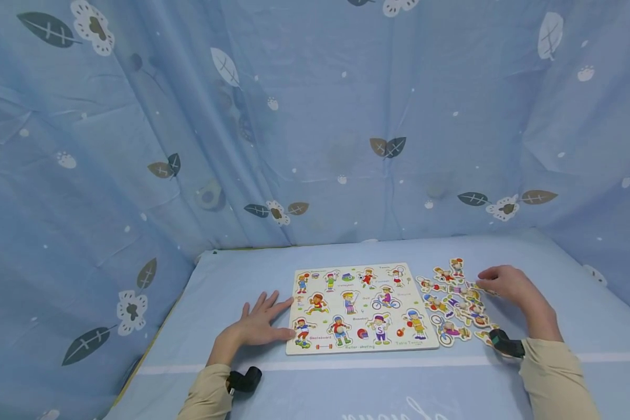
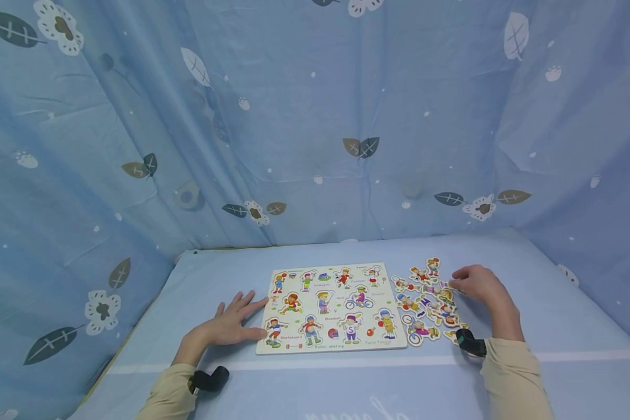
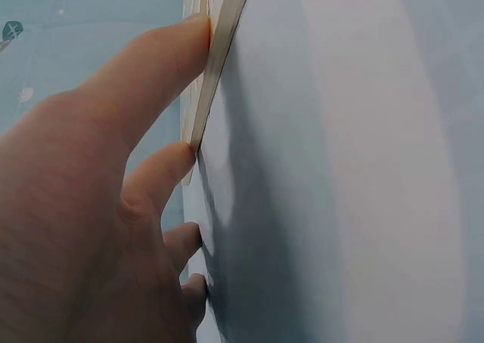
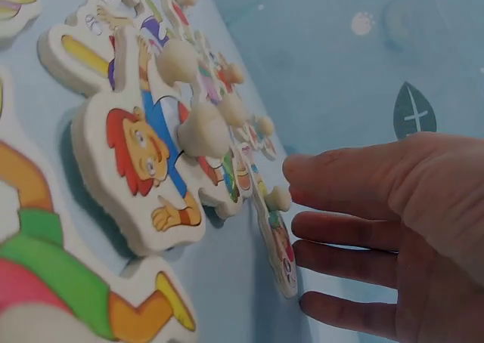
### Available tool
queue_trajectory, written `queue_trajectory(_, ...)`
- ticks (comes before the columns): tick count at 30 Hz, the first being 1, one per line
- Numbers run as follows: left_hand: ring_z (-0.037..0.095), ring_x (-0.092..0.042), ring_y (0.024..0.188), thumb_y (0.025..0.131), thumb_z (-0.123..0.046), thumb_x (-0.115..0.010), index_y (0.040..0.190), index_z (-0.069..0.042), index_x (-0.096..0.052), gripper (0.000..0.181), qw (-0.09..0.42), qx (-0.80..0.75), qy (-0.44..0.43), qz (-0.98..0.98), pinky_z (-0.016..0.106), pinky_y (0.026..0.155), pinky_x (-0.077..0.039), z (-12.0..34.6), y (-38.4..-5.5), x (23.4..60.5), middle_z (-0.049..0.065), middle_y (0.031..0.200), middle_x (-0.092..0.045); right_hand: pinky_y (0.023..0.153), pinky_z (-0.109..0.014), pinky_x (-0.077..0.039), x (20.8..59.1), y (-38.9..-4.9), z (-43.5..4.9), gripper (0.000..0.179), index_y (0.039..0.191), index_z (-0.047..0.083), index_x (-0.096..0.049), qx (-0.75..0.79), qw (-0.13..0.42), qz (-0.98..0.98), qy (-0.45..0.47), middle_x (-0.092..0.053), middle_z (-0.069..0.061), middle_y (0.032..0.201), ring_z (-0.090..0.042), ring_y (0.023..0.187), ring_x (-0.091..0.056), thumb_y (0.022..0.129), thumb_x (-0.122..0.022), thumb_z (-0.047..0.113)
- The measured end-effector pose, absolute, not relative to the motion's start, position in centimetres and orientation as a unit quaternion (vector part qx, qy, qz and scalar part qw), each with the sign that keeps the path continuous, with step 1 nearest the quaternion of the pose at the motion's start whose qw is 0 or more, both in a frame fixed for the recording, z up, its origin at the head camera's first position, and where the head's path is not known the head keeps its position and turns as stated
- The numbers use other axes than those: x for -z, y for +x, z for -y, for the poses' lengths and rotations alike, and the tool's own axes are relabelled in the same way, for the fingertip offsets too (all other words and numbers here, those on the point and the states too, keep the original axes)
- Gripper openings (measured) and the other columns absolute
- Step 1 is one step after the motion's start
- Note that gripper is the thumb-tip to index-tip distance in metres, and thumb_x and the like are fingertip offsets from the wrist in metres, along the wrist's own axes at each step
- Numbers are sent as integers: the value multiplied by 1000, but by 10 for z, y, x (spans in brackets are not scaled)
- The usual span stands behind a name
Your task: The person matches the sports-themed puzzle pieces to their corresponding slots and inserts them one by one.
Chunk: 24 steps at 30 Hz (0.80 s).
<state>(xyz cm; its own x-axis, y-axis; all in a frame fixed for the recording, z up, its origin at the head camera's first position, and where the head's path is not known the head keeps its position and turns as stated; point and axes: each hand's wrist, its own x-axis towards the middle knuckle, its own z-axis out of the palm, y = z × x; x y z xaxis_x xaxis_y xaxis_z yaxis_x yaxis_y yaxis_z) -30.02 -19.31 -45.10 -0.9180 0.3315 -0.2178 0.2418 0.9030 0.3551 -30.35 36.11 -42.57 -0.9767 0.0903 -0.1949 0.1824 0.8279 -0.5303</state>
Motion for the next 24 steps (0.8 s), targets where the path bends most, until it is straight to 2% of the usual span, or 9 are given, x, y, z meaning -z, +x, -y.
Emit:
queue_trajectory(11,40,-2,152,81,-65,-66,154,-28,-37,87,133,-167,147,-966,69,115,1,193,-299,450,13,165,-17,87,-61,-45,434,-299,-359,37,114,-11,-65,273,46,-955,104,-60,-34,113,-51,106,-52,92,-66,19)
queue_trajectory(24,41,-4,152,82,-65,-66,154,-27,-37,87,136,-170,150,-964,68,115,0,193,-296,447,13,165,-18,86,-60,-46,434,-297,-354,33,111,-11,-66,271,33,-955,119,-62,-32,108,-47,100,-54,90,-66,14)
